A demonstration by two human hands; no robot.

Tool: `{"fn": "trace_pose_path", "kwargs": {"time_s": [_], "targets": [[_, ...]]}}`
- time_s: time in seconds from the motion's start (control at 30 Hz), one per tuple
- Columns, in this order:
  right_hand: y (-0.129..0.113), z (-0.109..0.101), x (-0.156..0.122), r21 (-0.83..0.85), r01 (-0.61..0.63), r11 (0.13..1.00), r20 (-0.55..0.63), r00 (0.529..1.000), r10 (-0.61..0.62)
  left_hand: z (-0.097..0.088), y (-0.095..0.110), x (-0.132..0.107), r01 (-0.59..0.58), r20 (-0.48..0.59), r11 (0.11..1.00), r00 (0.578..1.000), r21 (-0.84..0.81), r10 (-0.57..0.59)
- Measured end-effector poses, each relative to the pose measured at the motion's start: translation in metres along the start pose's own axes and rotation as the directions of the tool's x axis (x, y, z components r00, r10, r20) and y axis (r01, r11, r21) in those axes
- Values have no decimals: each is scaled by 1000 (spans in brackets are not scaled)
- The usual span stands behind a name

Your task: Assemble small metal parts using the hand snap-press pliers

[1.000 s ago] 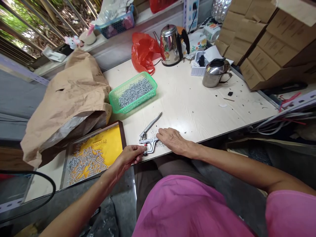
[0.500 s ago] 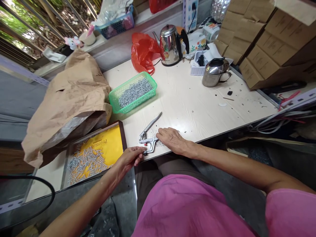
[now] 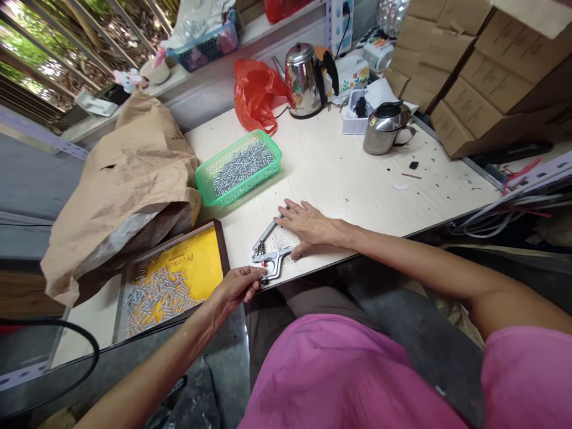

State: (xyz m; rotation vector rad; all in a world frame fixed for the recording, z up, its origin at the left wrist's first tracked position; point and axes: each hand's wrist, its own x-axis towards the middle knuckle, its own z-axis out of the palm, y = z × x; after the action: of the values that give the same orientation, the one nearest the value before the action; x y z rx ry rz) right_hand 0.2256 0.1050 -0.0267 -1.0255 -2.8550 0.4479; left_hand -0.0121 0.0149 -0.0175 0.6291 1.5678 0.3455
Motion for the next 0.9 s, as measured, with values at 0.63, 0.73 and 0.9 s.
{"fn": "trace_pose_path", "kwargs": {"time_s": [0.63, 0.73, 0.9], "targets": [[-18, -6, 0, -105, -47, 993, 3, 999, 48, 17, 3, -21, -373, -97, 461, 684, 805, 723], [-20, -3, -2, -87, -70, 994, -5, 998, 70, 29, 17, -8, -469, 166, 133, 543, 873, 823], [-20, -6, -6, -74, -60, 995, 19, 998, 62, 40, 41, 22, -521, 375, -31, 570, 853, 731]]}}
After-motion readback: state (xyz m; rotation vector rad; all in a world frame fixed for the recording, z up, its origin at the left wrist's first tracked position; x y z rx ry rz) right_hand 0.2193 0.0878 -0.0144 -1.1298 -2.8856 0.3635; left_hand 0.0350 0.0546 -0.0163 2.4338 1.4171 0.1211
